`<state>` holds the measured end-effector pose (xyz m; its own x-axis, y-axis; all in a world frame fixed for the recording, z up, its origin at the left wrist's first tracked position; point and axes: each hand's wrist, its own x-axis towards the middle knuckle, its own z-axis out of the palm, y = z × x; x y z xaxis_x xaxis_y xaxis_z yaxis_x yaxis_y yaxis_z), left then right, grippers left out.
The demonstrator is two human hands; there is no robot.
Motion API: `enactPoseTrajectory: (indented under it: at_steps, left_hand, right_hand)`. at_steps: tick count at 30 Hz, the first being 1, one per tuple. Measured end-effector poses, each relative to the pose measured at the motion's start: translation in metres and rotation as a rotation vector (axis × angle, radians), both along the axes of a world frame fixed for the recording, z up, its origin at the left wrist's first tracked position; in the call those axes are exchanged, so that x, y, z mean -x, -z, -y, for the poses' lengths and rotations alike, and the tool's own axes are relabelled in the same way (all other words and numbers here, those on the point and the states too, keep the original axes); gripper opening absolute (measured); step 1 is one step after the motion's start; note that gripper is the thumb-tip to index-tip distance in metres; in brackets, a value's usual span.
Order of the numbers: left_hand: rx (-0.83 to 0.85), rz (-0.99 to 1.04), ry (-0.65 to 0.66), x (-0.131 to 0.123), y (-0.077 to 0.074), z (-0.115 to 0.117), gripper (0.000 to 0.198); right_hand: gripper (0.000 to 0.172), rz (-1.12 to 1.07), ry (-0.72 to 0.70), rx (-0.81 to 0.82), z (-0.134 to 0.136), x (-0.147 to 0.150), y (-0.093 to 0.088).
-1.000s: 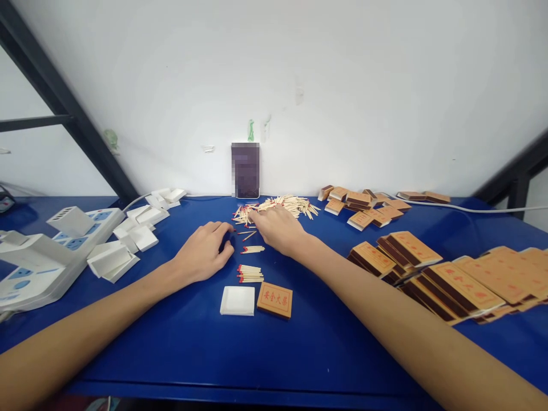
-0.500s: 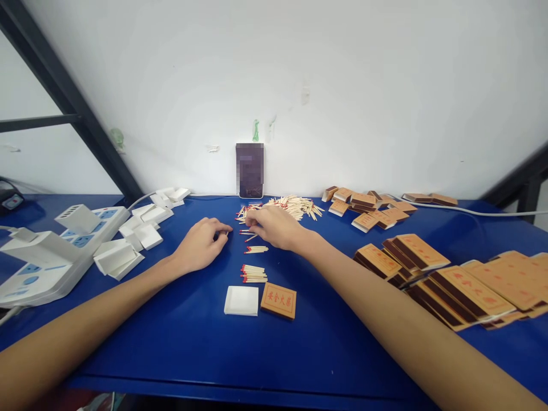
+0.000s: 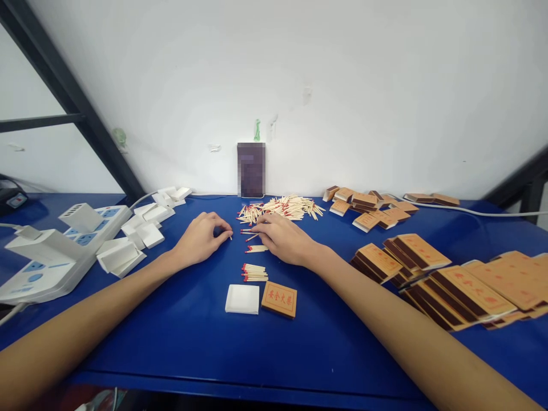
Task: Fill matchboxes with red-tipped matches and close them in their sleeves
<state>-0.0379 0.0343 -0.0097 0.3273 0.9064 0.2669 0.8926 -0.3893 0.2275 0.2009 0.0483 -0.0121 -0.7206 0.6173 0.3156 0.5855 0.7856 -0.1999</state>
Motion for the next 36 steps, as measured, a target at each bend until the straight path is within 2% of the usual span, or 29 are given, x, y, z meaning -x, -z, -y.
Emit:
enactPoseTrajectory:
  at_steps: [8,15,21,23,25,28,32,36]
  left_hand:
    - [0.020,-0.001,0.022,-0.010,-0.001,-0.002,0.026]
    - [0.005,0.085,0.037,-0.023,0.001,-0.003,0.024]
    - [0.132,0.346,0.207,-0.020,-0.001,0.000,0.013]
    - [0.046,0.300,0.156,-0.018,-0.003,0.001,0.013]
    - [-0.058,0.171,0.070,-0.015,-0.003,0.001,0.011]
    - [-0.081,0.017,0.007,-0.011,-0.003,0.002,0.011]
    - [-0.036,0.000,0.025,-0.012,-0.002,0.002,0.014]
    - [-0.015,0.023,0.069,-0.017,-0.002,0.003,0.018]
  right_hand:
    - [0.024,-0.048,-0.005,-0.014,-0.006,0.004,0.007]
    - [0.019,-0.010,-0.004,0.021,-0.011,0.011,-0.001]
    - [0.019,-0.028,-0.001,0.000,-0.004,0.000,0.002]
    - [0.020,-0.039,0.012,-0.009,-0.002,-0.003,0.004]
    - [0.020,-0.061,0.021,-0.010,0.000,-0.004,0.006]
    - [0.019,-0.145,0.046,0.032,0.003,-0.002,0.007]
    - [0.016,-0.336,0.148,0.185,0.010,-0.002,0.003]
    - [0.017,-0.469,0.279,0.230,0.016,-0.004,-0.002]
